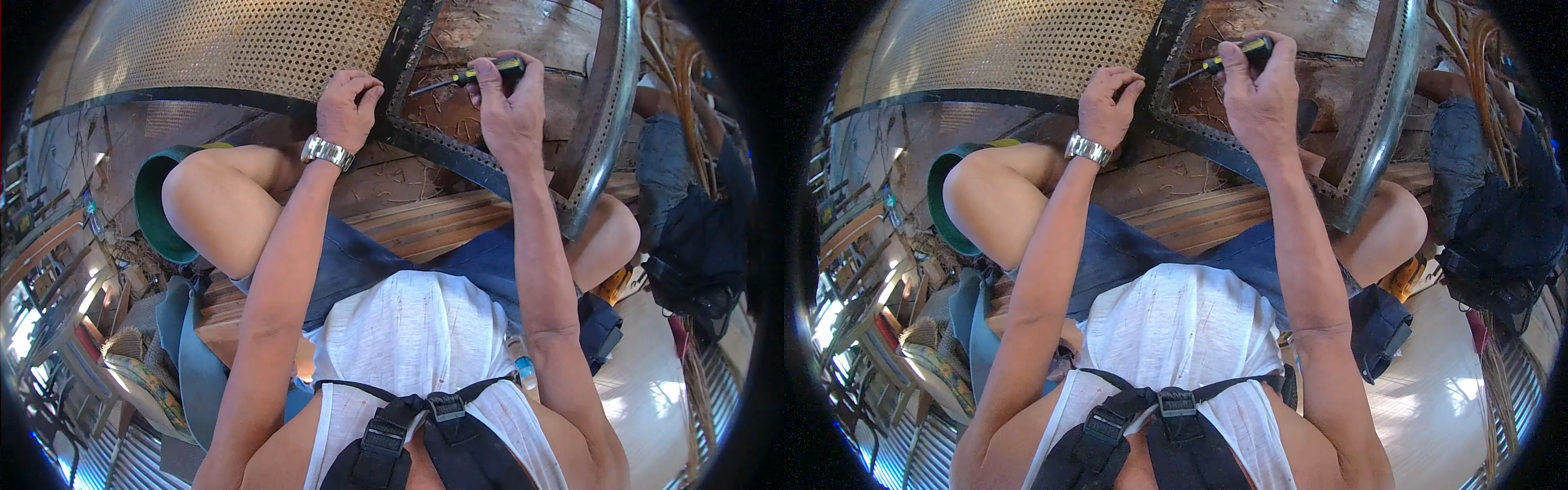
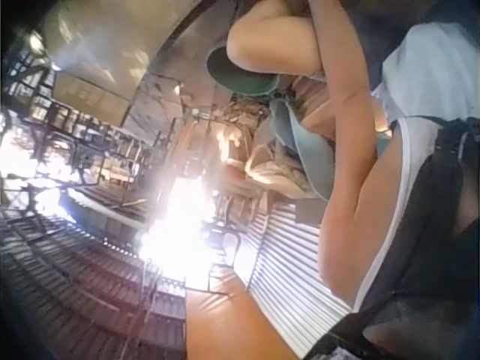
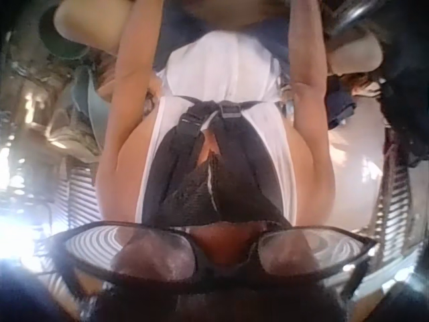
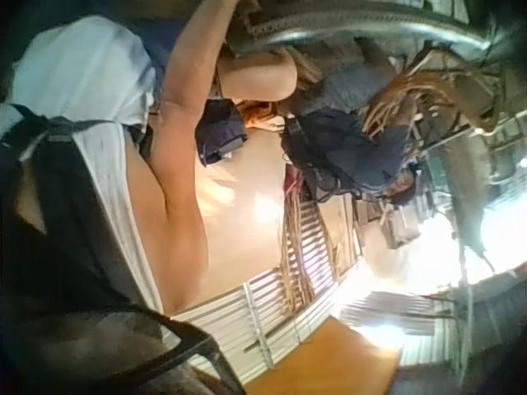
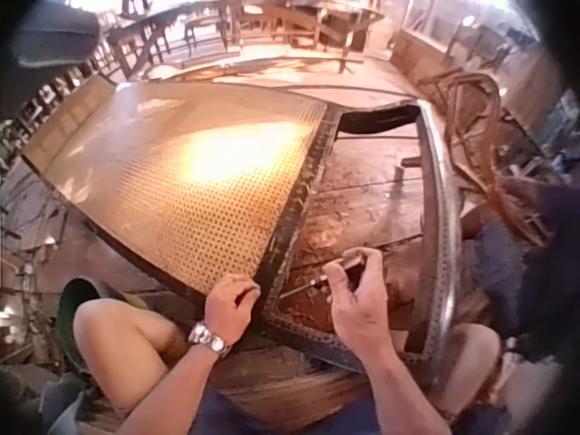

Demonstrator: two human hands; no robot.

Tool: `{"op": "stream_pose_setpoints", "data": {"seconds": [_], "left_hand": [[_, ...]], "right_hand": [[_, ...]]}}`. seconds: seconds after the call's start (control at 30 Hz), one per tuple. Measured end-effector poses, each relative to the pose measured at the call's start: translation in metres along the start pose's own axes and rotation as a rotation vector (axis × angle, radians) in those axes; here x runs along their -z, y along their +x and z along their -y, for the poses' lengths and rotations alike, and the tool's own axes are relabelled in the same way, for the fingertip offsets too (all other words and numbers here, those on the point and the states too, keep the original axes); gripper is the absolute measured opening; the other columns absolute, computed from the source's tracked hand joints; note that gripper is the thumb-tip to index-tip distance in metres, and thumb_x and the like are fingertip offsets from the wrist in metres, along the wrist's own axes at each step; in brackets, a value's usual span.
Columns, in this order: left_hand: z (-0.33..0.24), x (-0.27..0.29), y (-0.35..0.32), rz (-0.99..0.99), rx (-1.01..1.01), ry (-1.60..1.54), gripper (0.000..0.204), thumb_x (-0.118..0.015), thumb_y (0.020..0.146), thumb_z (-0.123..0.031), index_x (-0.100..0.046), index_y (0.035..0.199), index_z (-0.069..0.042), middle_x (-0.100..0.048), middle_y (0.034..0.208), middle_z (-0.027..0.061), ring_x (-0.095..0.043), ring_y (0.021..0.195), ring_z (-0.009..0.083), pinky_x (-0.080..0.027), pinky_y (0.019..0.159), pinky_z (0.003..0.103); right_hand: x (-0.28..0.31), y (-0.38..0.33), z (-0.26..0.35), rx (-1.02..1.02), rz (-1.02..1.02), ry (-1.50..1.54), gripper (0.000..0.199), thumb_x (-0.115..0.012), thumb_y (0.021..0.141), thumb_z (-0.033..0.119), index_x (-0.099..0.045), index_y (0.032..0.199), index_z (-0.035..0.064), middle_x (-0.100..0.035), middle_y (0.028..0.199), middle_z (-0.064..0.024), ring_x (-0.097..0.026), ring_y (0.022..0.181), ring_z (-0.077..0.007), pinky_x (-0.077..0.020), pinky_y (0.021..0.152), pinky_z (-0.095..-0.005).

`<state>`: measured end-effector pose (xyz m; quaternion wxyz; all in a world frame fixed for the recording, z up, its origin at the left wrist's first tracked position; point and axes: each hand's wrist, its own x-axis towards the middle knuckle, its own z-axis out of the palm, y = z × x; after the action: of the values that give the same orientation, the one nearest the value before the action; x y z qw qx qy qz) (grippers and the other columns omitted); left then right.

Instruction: Repairing a rattan and wood chair frame using pliers and a screwdriver in a workshop setting.

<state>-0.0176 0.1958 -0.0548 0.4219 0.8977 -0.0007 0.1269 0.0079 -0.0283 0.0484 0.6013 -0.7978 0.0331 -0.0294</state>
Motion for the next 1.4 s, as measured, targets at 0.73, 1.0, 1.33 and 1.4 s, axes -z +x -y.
{"op": "stream_pose_setpoints", "data": {"seconds": [0.73, 1.0, 1.33, 1.4], "left_hand": [[-0.002, 0.012, -0.006, 0.137, -0.023, -0.034, 0.038, -0.089, 0.071, -0.021, -0.075, 0.104, -0.009, -0.067, 0.118, 0.0078, -0.065, 0.109, 0.0272, -0.054, 0.094, 0.037], [-0.003, 0.01, -0.008, 0.107, -0.015, -0.079, 0.036, -0.09, 0.066, -0.019, -0.075, 0.098, -0.009, -0.067, 0.113, 0.0062, -0.063, 0.108, 0.0279, -0.053, 0.094, 0.04], [-0.002, 0.008, -0.004, 0.106, -0.043, -0.068, 0.037, -0.09, 0.066, -0.02, -0.075, 0.097, -0.007, -0.066, 0.111, 0.0066, -0.063, 0.107, 0.0284, -0.053, 0.093, 0.04], [-0.001, 0.008, -0.003, 0.109, -0.048, -0.071, 0.037, -0.09, 0.066, -0.02, -0.075, 0.097, -0.007, -0.066, 0.112, 0.0066, -0.063, 0.107, 0.0283, -0.053, 0.093, 0.04]], "right_hand": [[-0.035, -0.022, -0.011, 0.258, 0.043, -0.14, 0.03, -0.068, 0.1, 0.016, -0.047, 0.116, 0.0025, -0.069, 0.09, -0.0122, -0.07, 0.077, -0.0174, -0.0559, 0.066, -0.0303], [-0.047, -0.025, -0.021, 0.534, -0.056, -0.281, 0.03, -0.069, 0.098, 0.013, -0.046, 0.115, 0.0019, -0.066, 0.09, -0.0137, -0.067, 0.07, -0.0224, -0.0543, 0.063, -0.0331], [-0.018, 0.004, -0.057, -0.269, -0.056, 0.329, 0.033, -0.061, 0.102, 0.019, -0.038, 0.113, -0.0015, -0.065, 0.087, -0.0144, -0.068, 0.064, -0.0193, -0.0592, 0.058, -0.0325], [-0.018, 0.002, -0.059, -0.492, -0.126, 0.431, 0.03, -0.062, 0.103, 0.019, -0.039, 0.112, 0.0008, -0.063, 0.096, -0.0161, -0.069, 0.074, -0.0236, -0.0615, 0.065, -0.0367]]}}
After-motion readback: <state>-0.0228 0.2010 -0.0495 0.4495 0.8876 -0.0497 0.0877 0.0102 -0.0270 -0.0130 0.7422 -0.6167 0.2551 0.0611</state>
